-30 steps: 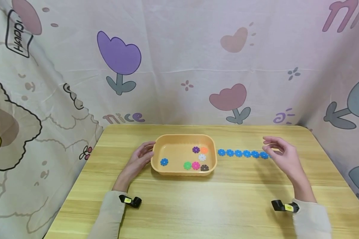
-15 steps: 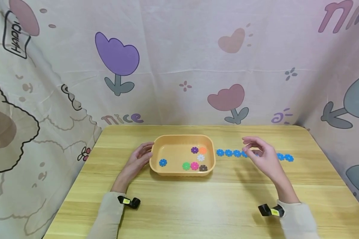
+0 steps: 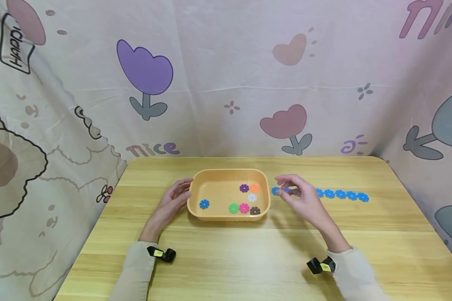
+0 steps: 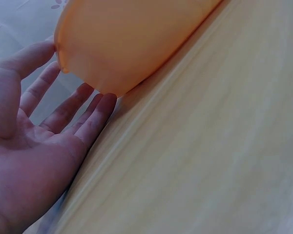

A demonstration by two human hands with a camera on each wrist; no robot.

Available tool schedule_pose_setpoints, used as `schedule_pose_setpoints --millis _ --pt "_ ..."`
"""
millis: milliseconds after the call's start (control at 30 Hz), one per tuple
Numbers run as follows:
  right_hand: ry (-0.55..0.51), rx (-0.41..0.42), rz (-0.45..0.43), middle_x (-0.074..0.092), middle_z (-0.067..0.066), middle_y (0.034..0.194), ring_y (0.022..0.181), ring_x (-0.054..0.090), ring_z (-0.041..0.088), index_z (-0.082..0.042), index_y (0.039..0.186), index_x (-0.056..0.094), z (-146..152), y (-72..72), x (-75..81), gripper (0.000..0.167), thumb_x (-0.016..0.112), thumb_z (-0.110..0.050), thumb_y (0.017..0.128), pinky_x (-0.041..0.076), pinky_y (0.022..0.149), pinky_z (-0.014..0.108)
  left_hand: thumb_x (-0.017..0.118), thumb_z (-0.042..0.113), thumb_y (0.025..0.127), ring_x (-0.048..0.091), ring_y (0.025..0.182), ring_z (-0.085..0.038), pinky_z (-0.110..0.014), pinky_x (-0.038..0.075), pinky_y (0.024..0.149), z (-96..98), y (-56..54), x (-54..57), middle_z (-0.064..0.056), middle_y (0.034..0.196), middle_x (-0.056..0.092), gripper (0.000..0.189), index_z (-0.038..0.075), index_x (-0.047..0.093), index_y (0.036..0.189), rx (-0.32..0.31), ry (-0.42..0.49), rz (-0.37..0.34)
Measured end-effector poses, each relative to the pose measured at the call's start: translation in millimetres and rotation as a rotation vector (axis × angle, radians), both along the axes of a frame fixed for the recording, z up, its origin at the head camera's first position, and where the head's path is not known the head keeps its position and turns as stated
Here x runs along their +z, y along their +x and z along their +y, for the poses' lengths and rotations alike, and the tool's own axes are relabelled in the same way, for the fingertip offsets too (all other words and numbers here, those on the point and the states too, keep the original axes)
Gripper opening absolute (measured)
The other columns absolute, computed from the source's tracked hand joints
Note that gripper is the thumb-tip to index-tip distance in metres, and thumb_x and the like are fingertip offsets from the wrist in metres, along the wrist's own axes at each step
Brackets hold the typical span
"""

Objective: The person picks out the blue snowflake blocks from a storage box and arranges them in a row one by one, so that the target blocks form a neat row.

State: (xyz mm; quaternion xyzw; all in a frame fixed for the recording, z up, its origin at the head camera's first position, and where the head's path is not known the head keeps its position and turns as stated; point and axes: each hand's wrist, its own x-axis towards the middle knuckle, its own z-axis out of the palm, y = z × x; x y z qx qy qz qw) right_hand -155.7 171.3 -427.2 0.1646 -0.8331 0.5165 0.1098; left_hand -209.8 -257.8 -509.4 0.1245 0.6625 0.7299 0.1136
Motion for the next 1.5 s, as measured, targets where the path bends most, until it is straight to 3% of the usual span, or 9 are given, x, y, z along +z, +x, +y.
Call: schedule_pose_setpoints --millis 200,433,900,1267,1500 --pt "-0.015 0.055 -0.016 0.070 0.008 0.113 0.095 0.064 0.020 -0.007 0.123 0.069 -28 -4.0 0.5 0.033 0.075 0.001 0.091 0.060 0.083 0.035 0.060 0.010 0.104 0.050 0.136 -0.029 -0.036 0.051 0.105 -0.2 0.1 1.0 -0.020 0.154 0.043 0.050 0.006 0.044 0.151 0.002 0.004 -0.004" --pt "-0.010 0.135 -0.032 0.069 0.000 0.110 0.096 0.065 0.020 -0.012 0.126 0.069 -61 -9.2 -2.9 0.036 0.075 -0.002 0.091 0.061 0.080 0.033 0.060 0.010 0.104 0.050 0.136 -0.027 -0.036 0.052 0.104 0.5 -0.3 1.2 -0.019 0.155 0.043 0.050 0.006 0.044 0.151 0.010 -0.005 -0.023" --pt "-0.001 0.244 -0.006 0.069 0.016 0.107 0.092 0.067 0.025 -0.004 0.121 0.069 -120 -29.2 -18.1 0.033 0.076 0.000 0.089 0.061 0.076 0.038 0.061 0.012 0.104 0.051 0.135 -0.026 -0.036 0.052 0.104 -0.5 -0.8 -0.7 -0.019 0.155 0.044 0.050 0.007 0.044 0.151 0.013 -0.007 -0.021" --pt "0.074 0.298 -0.100 0.067 0.021 0.112 0.096 0.065 0.027 0.001 0.125 0.066 -149 -44.5 -23.9 0.034 0.073 -0.002 0.092 0.060 0.077 0.034 0.061 0.012 0.104 0.050 0.137 -0.027 -0.036 0.051 0.105 0.3 -1.6 0.9 -0.018 0.155 0.043 0.051 0.007 0.044 0.152 0.003 -0.005 -0.026" --pt "0.117 0.374 -0.177 0.067 0.019 0.115 0.100 0.064 0.029 0.003 0.125 0.065 -167 -55.2 -31.8 0.034 0.073 0.001 0.092 0.057 0.089 0.041 0.059 0.012 0.105 0.050 0.137 -0.031 -0.035 0.052 0.104 -0.1 -1.4 0.3 -0.020 0.156 0.042 0.050 0.005 0.042 0.152 -0.008 0.007 -0.026"
